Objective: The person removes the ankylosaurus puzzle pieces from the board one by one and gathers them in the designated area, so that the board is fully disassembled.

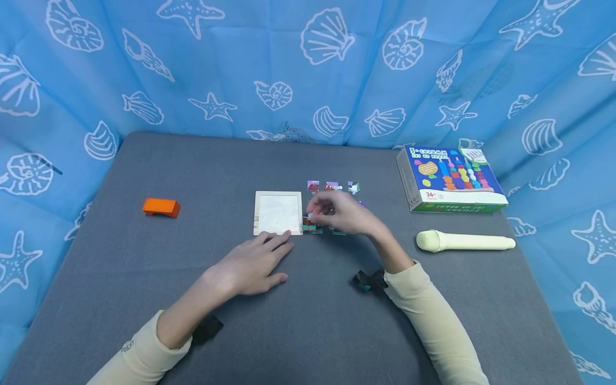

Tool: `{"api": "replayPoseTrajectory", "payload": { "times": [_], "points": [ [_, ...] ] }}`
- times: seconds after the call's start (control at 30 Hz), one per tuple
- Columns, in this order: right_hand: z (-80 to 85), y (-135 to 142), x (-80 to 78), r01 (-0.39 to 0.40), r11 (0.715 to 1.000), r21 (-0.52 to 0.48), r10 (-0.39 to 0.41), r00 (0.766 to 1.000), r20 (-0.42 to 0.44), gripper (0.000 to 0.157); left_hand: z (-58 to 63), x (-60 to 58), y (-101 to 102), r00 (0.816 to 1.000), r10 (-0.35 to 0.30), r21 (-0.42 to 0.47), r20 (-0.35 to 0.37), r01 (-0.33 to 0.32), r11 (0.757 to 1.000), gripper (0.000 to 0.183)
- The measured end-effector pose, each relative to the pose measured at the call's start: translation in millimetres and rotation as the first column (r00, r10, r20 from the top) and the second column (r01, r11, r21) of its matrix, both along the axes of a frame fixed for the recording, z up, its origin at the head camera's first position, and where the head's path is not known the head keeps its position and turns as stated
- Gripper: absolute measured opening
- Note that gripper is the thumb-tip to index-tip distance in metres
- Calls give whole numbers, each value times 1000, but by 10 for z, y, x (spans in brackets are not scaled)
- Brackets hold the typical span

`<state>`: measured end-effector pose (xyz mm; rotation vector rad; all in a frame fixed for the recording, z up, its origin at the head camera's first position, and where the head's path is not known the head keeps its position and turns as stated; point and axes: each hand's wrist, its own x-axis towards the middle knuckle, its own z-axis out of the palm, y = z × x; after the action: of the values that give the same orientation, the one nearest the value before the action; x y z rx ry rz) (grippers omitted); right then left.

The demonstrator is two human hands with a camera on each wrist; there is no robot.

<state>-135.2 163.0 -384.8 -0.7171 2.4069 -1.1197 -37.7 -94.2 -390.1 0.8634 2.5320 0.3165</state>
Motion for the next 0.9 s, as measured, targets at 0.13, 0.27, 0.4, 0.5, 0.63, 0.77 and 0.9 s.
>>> {"api": "replayPoseTrajectory", "payload": {
  "times": [0.13,0.27,0.4,0.5,0.63,0.77,0.9],
  "points": [
    [20,185,27,28,1000,2,-28,1000,13,12,4,1,5,1000,0,-4,-1,0,1000,70],
    [15,387,28,55,998,11,-55,998,19,13,6,2,10,1000,-3,-6,-4,3,1000,70],
    [2,591,11,80,996,35,-81,996,25,12,9,5,16,1000,2,-8,2,-2,1000,70],
    [-7,734,6,95,994,58,-97,995,29,11,12,7,17,1000,4,-8,5,-4,1000,71],
    [-15,869,13,104,991,88,-108,993,46,13,9,11,15,1000,4,-4,1,-4,1000,71],
    [-7,932,30,108,987,120,-116,991,66,14,8,12,14,1000,3,-2,-2,-3,1000,70],
    [-6,953,38,106,983,151,-120,989,87,14,8,8,15,1000,0,-3,-4,0,1000,70]
  ]
}}
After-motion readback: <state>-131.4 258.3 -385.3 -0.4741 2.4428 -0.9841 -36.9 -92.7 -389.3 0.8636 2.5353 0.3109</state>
